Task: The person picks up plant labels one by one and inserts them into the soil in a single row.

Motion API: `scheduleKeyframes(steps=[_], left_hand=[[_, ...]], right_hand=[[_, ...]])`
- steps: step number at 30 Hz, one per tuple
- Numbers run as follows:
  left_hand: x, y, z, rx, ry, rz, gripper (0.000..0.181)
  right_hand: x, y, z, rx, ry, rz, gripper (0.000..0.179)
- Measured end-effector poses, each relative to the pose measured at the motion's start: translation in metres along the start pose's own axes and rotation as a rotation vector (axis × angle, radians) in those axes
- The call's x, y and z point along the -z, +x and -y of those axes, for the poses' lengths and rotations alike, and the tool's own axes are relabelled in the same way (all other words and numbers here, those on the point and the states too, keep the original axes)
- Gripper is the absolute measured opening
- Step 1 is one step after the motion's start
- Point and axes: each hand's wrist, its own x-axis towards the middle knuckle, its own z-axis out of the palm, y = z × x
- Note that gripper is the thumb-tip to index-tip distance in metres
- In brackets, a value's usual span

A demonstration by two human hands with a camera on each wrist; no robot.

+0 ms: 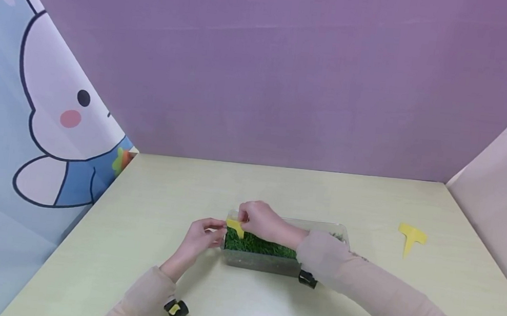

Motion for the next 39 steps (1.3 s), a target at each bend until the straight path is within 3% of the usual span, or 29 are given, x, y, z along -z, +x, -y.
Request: scheduleKeyframes(steps=[20,39], left_hand=[[0.000,-0.001,0.001,0.006,0.027,-0.004,0.024],[-0.001,0.001,0.003,0.005,0.019,-0.009,0.023]], right_hand=[[-0.004,-0.003,-0.001,-0.016,-0.006,0.001,0.005],[0.013,-0.016,0.000,-0.057,-0.062,0.036,0.023]])
